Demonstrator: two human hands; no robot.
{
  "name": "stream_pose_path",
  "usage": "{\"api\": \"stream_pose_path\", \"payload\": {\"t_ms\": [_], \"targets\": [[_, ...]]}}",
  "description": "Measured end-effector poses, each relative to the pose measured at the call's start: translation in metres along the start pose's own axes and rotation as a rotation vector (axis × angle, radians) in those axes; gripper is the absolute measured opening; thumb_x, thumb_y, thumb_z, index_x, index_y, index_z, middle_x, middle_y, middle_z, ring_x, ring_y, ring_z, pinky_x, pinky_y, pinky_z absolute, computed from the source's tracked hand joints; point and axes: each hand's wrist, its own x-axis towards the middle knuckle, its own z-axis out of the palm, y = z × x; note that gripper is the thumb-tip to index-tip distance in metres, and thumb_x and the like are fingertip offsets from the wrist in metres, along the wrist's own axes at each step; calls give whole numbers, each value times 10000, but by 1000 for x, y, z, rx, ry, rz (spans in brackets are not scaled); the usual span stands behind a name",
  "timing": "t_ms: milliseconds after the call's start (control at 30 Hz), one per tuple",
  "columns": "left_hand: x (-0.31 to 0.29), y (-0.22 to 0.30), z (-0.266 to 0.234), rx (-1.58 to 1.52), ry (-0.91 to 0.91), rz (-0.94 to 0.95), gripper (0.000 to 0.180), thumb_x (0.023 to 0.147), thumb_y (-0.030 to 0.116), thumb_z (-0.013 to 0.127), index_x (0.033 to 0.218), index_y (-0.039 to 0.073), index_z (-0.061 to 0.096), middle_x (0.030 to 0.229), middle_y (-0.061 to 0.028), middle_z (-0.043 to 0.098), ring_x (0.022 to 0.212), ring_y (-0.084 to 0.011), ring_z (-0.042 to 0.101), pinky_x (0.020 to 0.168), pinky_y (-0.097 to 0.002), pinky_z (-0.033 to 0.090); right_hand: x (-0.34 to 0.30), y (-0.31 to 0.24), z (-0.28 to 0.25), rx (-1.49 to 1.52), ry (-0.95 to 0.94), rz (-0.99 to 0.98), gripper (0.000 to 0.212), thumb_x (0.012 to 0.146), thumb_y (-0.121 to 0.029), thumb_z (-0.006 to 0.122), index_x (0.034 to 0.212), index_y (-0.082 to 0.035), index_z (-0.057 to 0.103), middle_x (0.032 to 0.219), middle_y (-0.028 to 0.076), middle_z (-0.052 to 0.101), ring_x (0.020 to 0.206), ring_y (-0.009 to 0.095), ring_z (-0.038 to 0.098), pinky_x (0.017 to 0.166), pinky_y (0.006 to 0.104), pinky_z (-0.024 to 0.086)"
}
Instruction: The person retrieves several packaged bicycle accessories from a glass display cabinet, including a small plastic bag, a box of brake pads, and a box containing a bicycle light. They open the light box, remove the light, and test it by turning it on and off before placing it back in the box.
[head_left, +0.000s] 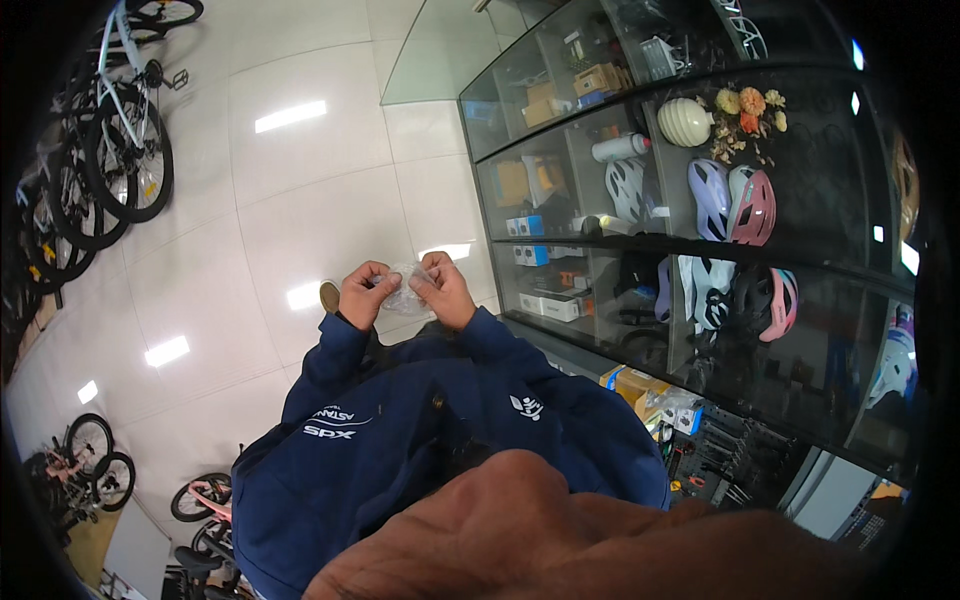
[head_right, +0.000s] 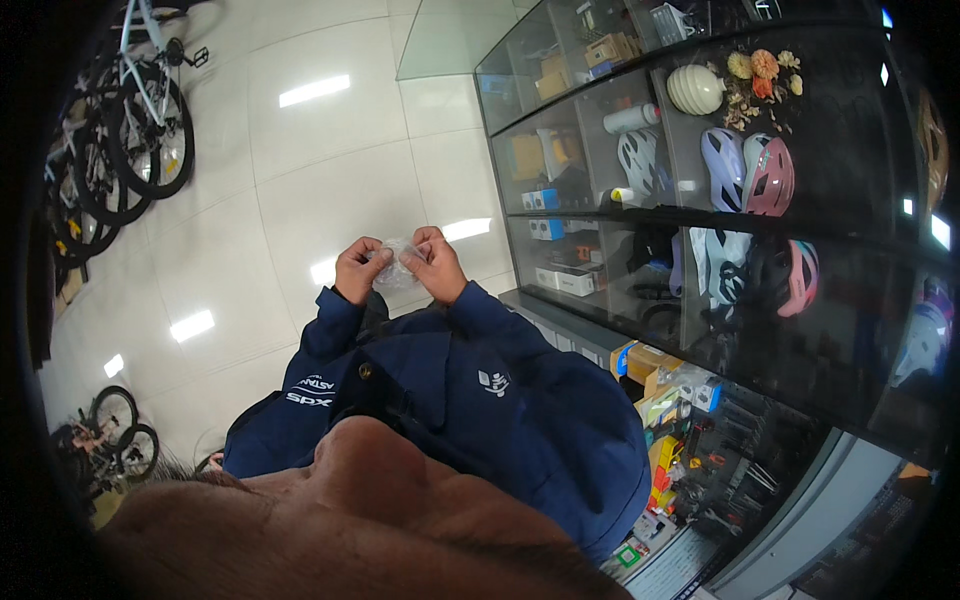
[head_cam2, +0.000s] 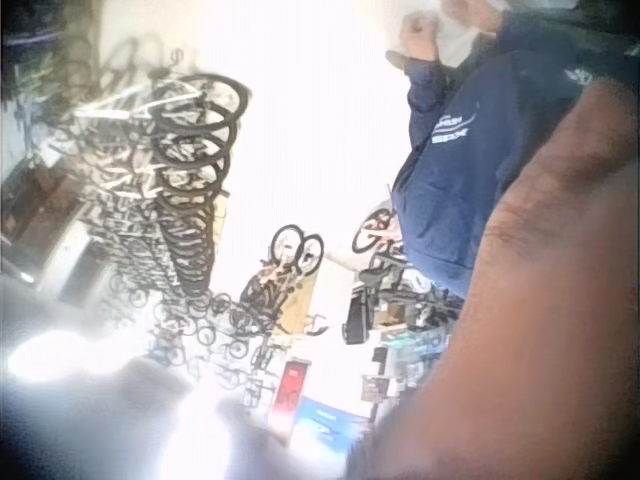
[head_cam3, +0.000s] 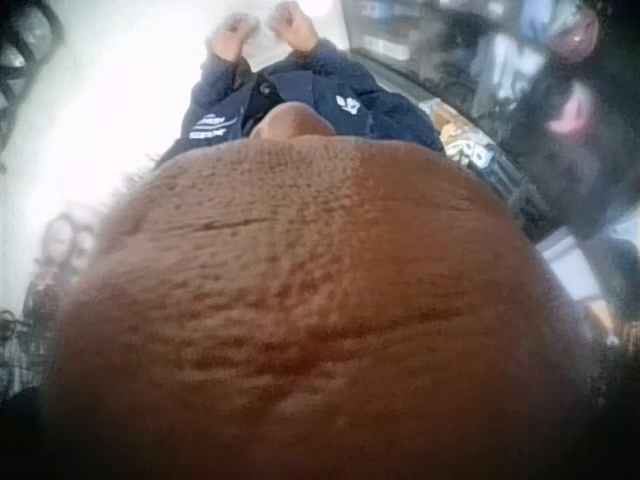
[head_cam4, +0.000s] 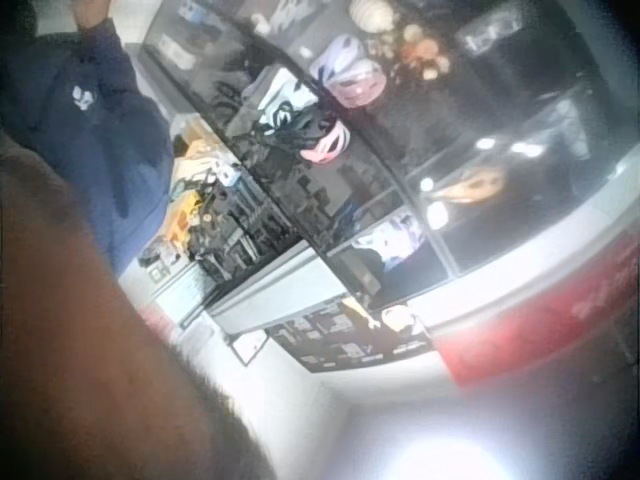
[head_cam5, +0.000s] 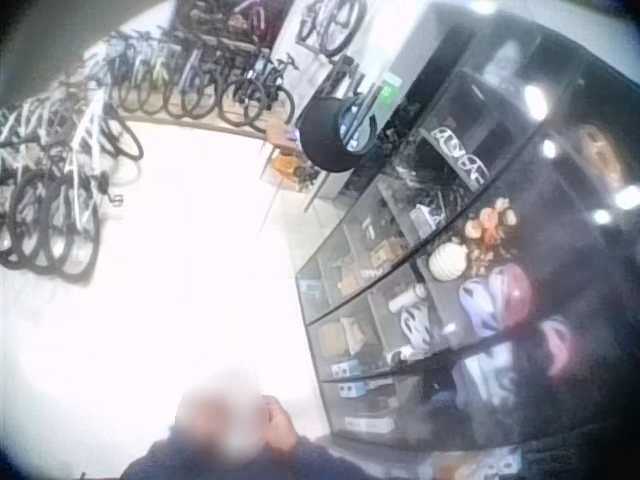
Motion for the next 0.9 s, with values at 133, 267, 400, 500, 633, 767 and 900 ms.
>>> {"api": "stream_pose_path", "payload": {"t_ms": [133,267,400,500,633,767,900], "targets": [[40,30,-19,60,-65,-62,214,1012,200,742,1107,14,693,925,0,703,815,-80,624,742,-242,513,48,-20,6,23,22,161,265,1050,-196,667,1241,-45,562,857,-41,588,721,36,542,617,227,446],[81,62,-1,-295,38,-221,270,1055,220,673,1224,11,652,1037,-34,700,918,-132,669,790,-278,549,89,-40,6,113,185,68,219,1045,-196,685,1155,-37,582,886,-30,591,756,42,519,666,231,448],[125,87,12,-395,-55,-362,248,1077,237,632,1198,21,647,1024,-34,699,942,-160,691,828,-305,568,125,-58,-7,74,227,-63,195,1043,-192,692,1073,-47,565,897,-32,560,799,50,488,701,229,436],[174,97,20,-332,-85,-258,236,1089,244,616,1160,24,666,1011,-39,713,926,-158,692,827,-323,579,157,-70,-28,43,287,-121,196,1055,-199,675,1015,-71,531,860,-37,527,788,47,474,686,227,423],[221,98,52,-482,-48,-136,277,1088,264,630,1126,-3,694,949,-30,709,786,-108,625,702,-286,518,191,-84,-64,144,390,-162,218,1089,-274,622,1028,-86,529,759,-36,531,635,37,473,559,236,400],[253,110,72,-397,-68,-110,272,1088,257,629,1108,-5,704,928,-31,712,781,-106,630,703,-282,523,215,-92,-90,94,514,-107,225,1101,-293,601,1047,-82,546,747,-33,533,629,45,469,553,235,404],[290,118,80,-173,-78,-58,232,1048,228,694,1091,0,702,887,-13,701,749,-88,615,701,-270,518,229,-96,-107,217,523,-104,216,1094,-266,613,1112,-56,564,785,-24,574,665,50,506,587,248,440]]}}
